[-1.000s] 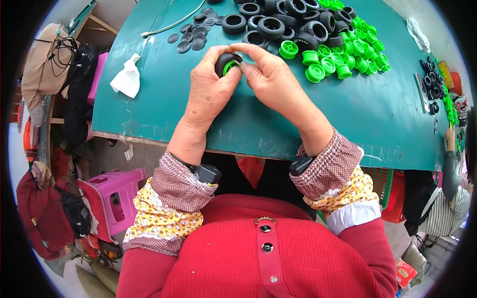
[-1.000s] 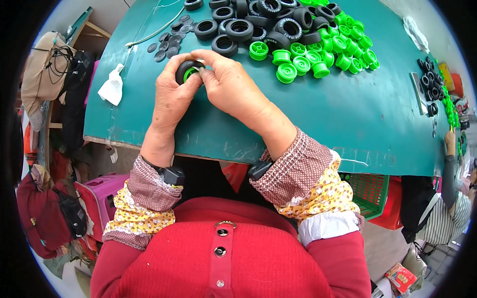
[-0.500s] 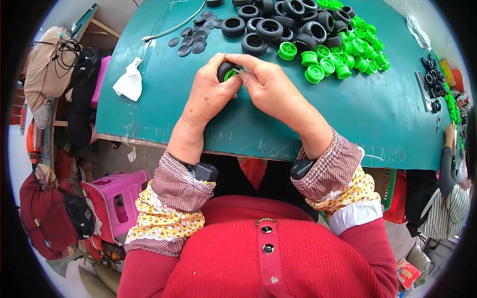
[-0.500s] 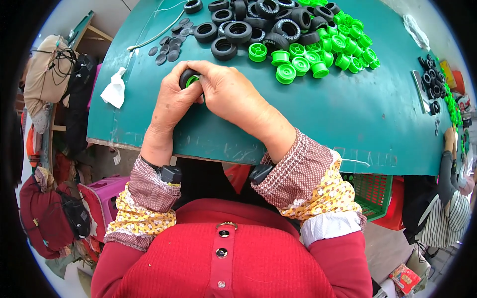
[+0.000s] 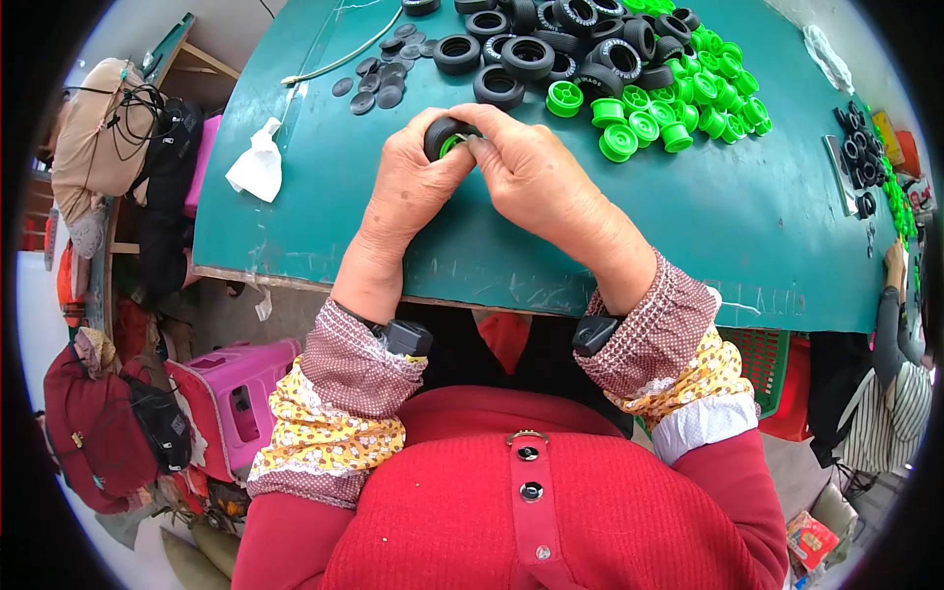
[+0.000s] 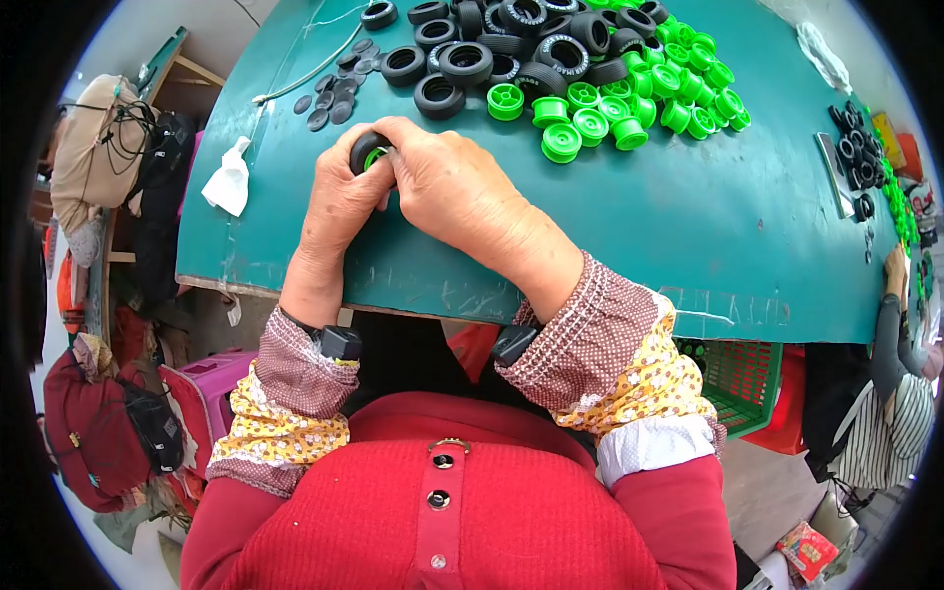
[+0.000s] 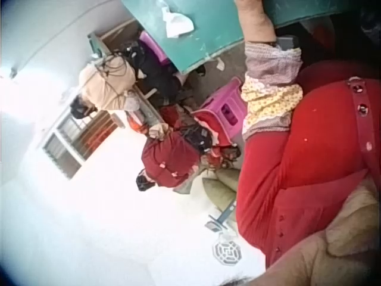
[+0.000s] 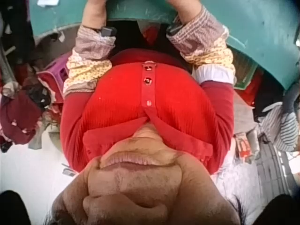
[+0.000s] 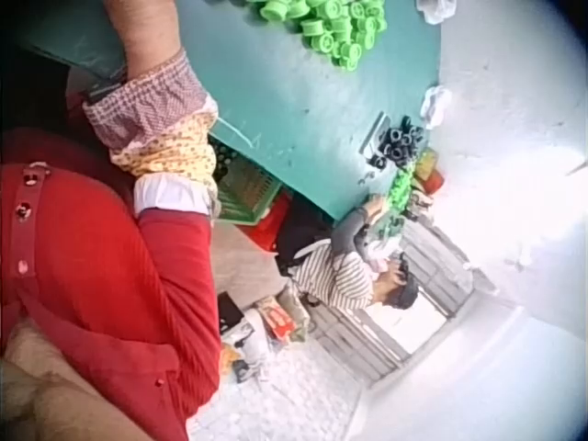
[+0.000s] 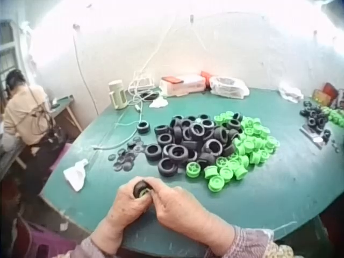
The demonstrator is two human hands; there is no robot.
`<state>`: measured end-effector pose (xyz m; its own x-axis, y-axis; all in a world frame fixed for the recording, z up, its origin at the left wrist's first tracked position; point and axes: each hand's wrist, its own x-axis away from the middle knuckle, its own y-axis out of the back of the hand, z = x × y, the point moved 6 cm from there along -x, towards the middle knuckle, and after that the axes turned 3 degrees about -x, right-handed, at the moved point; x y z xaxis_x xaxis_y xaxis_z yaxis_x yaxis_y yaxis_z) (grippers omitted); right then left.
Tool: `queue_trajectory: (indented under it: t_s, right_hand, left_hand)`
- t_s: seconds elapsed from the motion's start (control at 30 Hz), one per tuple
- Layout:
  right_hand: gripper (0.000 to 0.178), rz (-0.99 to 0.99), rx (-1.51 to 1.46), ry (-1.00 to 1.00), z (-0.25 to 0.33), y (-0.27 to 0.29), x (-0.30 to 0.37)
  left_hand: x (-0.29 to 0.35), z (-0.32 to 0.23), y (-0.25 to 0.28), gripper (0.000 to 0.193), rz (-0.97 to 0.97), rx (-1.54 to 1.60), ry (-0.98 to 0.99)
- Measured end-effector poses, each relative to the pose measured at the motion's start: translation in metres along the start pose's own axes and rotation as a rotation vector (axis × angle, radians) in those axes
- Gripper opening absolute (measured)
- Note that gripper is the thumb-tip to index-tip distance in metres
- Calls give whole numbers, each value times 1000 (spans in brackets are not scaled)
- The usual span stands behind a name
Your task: Manually assembling toy car wheels by fitting black rubber tires onto green plastic hubs.
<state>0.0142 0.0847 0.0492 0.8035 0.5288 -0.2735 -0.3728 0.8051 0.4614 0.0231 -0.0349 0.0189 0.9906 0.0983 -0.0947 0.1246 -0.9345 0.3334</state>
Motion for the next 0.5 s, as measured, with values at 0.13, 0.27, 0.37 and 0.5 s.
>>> queue_trajectory:
  t_s: [0.13,0.27,0.37,0.5]
  right_hand:
    - [24,-56,-135,45,-7,2,-4]
    - [25,-45,-242,-72,-15,1,-5]
    - [26,-93,-101,-46,-14,2,-1]
    - [28,-19,60,19,-6,-3,-1]
  left_hand:
    - [0,-8,-1,22,-128,-21,-193]
    - [5,-15,0,24,-202,23,-215]
    - [4,-12,1,24,-196,-34,-215]
    - [1,-2,0,22,-46,31,-51]
